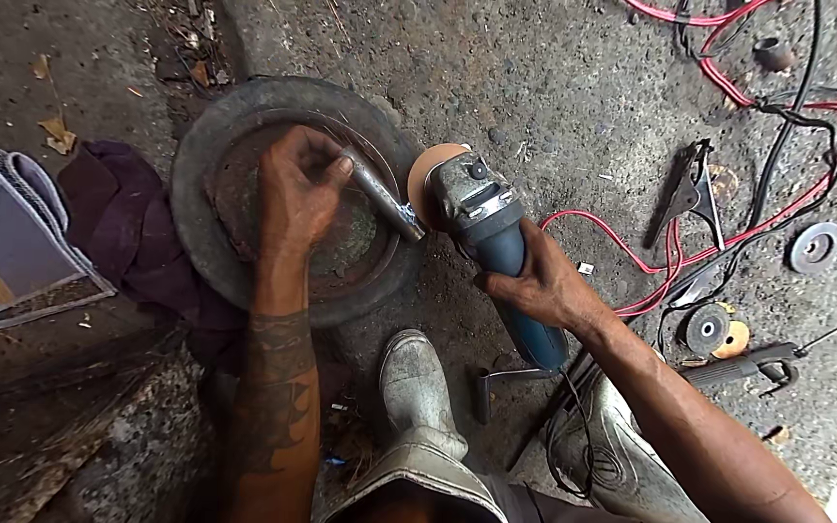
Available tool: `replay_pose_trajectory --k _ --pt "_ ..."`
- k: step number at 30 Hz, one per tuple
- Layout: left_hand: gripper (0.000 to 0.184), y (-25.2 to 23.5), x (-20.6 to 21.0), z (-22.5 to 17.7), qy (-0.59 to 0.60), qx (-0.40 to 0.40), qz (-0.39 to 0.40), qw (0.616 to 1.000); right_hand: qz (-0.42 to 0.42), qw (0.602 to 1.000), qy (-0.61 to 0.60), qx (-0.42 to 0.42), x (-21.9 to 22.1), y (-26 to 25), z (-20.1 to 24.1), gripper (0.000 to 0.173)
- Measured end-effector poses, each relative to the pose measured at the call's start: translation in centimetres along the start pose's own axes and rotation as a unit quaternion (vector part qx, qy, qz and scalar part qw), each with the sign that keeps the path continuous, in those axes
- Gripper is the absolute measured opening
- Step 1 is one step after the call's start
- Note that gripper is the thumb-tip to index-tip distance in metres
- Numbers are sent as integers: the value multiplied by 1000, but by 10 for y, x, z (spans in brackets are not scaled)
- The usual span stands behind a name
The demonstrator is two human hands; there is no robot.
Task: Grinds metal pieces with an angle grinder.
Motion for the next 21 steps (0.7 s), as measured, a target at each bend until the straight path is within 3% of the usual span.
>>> replay_pose_trajectory --k 10,21 --pt "18 4 -2 -2 28 37 -5 999 14 1000 -17 -9 2 1 1 56" --pt "19 21 -2 -30 -32 81 -40 995 11 1000 -25 -15 -2 4 8 54"
Point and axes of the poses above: each hand's wrist, its own y-axis away from the middle knuckle, its own x-axis out of the palm, z = x × y, the point moved 4 cm from there along -y, towards the middle knuckle, and after that the axes turned 13 degrees about z, right-handed, at the moved point
